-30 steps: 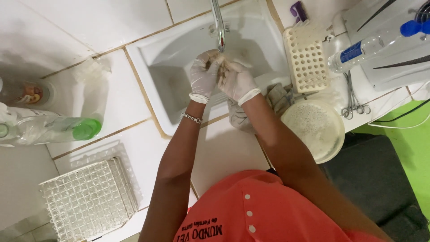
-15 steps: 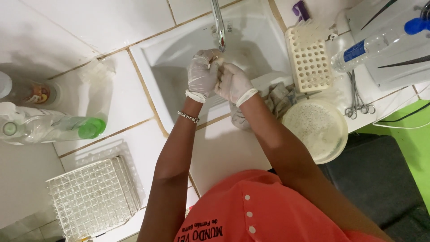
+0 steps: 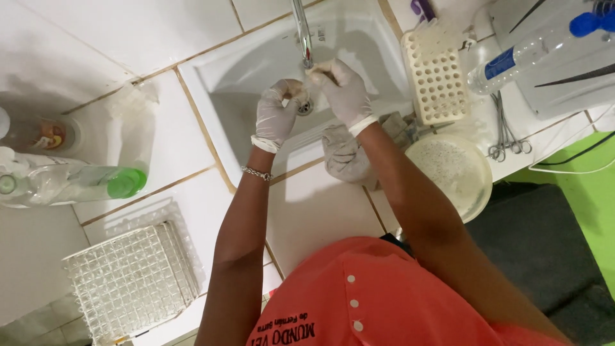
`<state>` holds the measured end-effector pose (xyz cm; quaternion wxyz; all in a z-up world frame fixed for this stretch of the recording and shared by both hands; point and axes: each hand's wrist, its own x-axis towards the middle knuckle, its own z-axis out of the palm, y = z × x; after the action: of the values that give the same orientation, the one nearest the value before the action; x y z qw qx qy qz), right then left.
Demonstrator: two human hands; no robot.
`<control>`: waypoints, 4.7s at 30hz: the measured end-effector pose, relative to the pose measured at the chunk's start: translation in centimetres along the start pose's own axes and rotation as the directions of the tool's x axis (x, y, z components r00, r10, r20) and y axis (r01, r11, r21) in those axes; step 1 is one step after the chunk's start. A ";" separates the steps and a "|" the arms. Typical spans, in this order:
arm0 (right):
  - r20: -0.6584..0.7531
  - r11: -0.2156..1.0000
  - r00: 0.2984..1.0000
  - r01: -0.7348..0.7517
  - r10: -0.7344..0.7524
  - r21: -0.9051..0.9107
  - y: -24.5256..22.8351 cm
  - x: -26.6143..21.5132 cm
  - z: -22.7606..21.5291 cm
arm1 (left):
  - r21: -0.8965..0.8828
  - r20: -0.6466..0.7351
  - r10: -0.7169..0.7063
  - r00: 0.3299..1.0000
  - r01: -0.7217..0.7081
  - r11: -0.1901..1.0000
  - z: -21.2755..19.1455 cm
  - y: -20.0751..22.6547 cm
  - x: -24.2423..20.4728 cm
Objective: The person repeatedly washes small glass test tubes under running water in a sink, then places them into a white test tube rack. The person handles each tube individually, rinsing and positioning it in the rack.
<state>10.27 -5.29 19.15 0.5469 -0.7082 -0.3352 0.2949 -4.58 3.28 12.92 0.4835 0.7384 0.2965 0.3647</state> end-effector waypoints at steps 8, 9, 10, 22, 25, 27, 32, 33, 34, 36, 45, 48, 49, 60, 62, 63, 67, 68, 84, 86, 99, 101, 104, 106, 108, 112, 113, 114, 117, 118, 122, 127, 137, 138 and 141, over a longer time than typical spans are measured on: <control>0.233 0.916 0.964 0.207 -0.130 -0.343 -5.2 -3.4 -2.9 | -0.229 0.061 0.088 0.994 -0.072 0.971 2.8 0.4 -0.4; 0.230 0.916 0.964 0.206 -0.130 -0.344 -5.1 -3.5 -3.1 | -0.231 0.064 0.090 0.994 -0.073 0.970 3.1 0.3 -0.5; 0.217 0.902 0.973 0.167 -0.085 -0.397 -5.1 -3.5 -3.3 | -0.190 0.046 0.098 0.994 -0.088 0.978 3.4 0.1 -0.5; 0.161 0.942 0.976 0.186 -0.144 -0.280 -4.8 -4.0 -5.1 | -0.226 0.113 0.059 0.992 -0.032 0.974 3.7 1.0 -1.3; 0.183 0.935 0.961 0.249 -0.207 -0.251 -4.5 -3.9 -4.9 | -0.227 0.146 -0.006 0.989 0.039 0.973 3.8 0.7 -1.6; 0.215 0.923 0.944 0.298 -0.249 -0.242 -5.0 -3.9 -4.5 | -0.230 0.149 -0.028 0.988 0.062 0.971 3.8 0.2 -1.7; 0.195 0.944 0.967 0.209 -0.162 -0.257 -5.3 -3.5 -3.7 | -0.279 0.193 -0.106 0.975 0.158 0.947 3.4 -2.1 -1.0; 0.197 0.944 0.967 0.211 -0.163 -0.254 -4.2 -3.0 -3.7 | -0.276 0.190 -0.107 0.976 0.157 0.948 3.0 -1.5 -0.5; 0.152 0.974 0.982 0.140 -0.113 -0.181 -3.0 -2.7 -3.7 | -0.371 0.136 -0.186 0.973 0.224 0.901 2.6 -0.9 -0.1; 0.113 0.992 0.992 0.069 -0.057 -0.104 -0.3 -2.1 -3.3 | -0.466 0.086 -0.270 0.959 0.278 0.840 2.3 -0.1 1.0; 0.113 0.974 0.978 -0.156 0.176 -0.162 7.8 -0.7 0.3 | -0.092 -0.014 -0.222 0.975 0.220 0.971 2.5 0.2 2.5; 0.127 0.984 0.979 -0.167 0.157 0.064 7.3 -0.5 1.6 | 0.109 -0.048 -0.125 0.991 0.129 0.986 1.2 1.2 2.1; 0.136 0.953 0.948 -0.299 0.289 0.056 5.9 -0.9 1.8 | 0.139 -0.050 -0.062 0.997 0.069 0.988 1.1 1.4 2.1; 0.265 0.535 0.737 -0.647 0.622 0.543 4.8 -0.1 2.6 | 0.160 -0.030 -0.007 1.000 0.012 0.987 1.7 -0.8 3.1; 0.377 0.497 0.763 -0.635 0.525 0.592 3.5 -0.5 2.3 | -0.066 -0.082 -0.212 0.974 0.207 0.976 1.9 -2.1 3.0; 0.372 0.497 0.764 -0.632 0.527 0.595 3.3 -0.7 1.9 | -0.068 -0.076 -0.211 0.975 0.206 0.976 1.8 -0.4 2.8; 0.159 0.669 0.885 -0.438 0.437 0.601 1.5 -0.6 0.8 | -0.356 -0.066 -0.286 0.956 0.245 0.902 1.7 0.3 2.0; 0.034 0.802 0.918 -0.363 0.395 0.475 0.8 -0.5 0.6 | -0.407 -0.057 -0.296 0.953 0.249 0.879 1.8 -1.1 1.7; 0.096 0.982 0.980 0.179 -0.173 -0.063 -3.8 -3.7 -3.2 | -0.655 0.131 -0.152 0.980 0.200 0.728 3.9 0.7 -1.4; 0.066 0.973 0.971 0.231 -0.230 -0.003 -3.6 -3.6 -3.3 | -0.560 0.139 -0.142 0.980 0.196 0.805 3.6 1.7 -1.4; -0.076 0.899 0.896 0.438 -0.437 -0.011 -2.6 -3.3 -2.8 | -0.207 0.124 -0.107 0.986 0.131 0.969 3.2 -1.1 -1.9; -0.302 0.933 0.914 0.326 -0.270 0.153 -1.8 -2.3 -2.2 | -0.078 0.041 -0.177 0.983 0.180 0.981 2.8 -3.7 -2.3; -0.069 0.551 0.908 -0.189 0.414 0.813 -0.1 0.2 -0.9 | -0.218 0.035 -0.294 0.955 0.294 0.931 2.3 -2.8 -2.8; 0.107 0.310 0.858 -0.294 0.503 0.904 2.7 0.6 0.9 | -0.170 0.026 -0.321 0.947 0.320 0.932 1.6 -4.2 -2.9; 0.305 0.044 0.791 -0.385 0.531 0.922 6.4 1.7 3.6 | -0.120 0.002 -0.348 0.937 0.346 0.930 1.0 -4.4 -3.2; 0.382 -0.028 0.785 -0.423 0.487 0.905 11.2 3.9 8.4 | -0.140 -0.036 -0.477 0.878 0.468 0.873 -0.1 -4.2 -3.5; 0.374 -0.011 0.792 -0.422 0.483 0.907 11.4 4.0 9.0 | -0.142 -0.043 -0.498 0.866 0.488 0.861 -0.5 -4.5 -3.7; 0.377 -0.011 0.790 -0.425 0.483 0.905 11.0 4.0 9.0 | -0.142 -0.047 -0.499 0.865 0.489 0.861 -0.6 -5.2 -3.8; 0.367 0.012 0.784 -0.429 0.500 0.903 10.2 4.0 8.5 | -0.111 -0.058 -0.499 0.864 0.492 0.864 -0.9 -6.6 -3.7; 0.357 0.018 0.780 -0.426 0.514 0.905 10.1 4.0 8.5 | -0.135 -0.061 -0.526 0.848 0.515 0.846 -1.0 -6.7 -3.6; 0.353 0.038 0.770 -0.438 0.531 0.898 9.8 4.1 7.7 | -0.162 -0.057 -0.560 0.826 0.546 0.822 -1.0 -5.8 -3.7; 0.371 0.036 0.749 -0.464 0.549 0.885 6.1 2.4 6.2 | -0.175 -0.065 -0.562 0.825 0.545 0.820 -0.8 -5.9 -3.8; 0.349 0.067 0.762 -0.455 0.546 0.888 5.0 1.3 6.2 | -0.155 -0.068 -0.574 0.816 0.559 0.814 -1.0 -5.6 -3.7; 0.349 0.067 0.762 -0.455 0.546 0.888 5.0 1.2 6.1 | -0.155 -0.068 -0.574 0.816 0.560 0.814 -1.0 -5.7 -3.6; 0.258 0.257 0.799 -0.451 0.543 0.855 2.9 0.9 5.2 | -0.127 -0.068 -0.575 0.816 0.564 0.816 -1.0 -5.5 -3.4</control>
<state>7.14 -2.09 15.07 0.7253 -0.3930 0.1351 0.5489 -7.75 3.03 7.17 0.5910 0.5707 0.5097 0.2555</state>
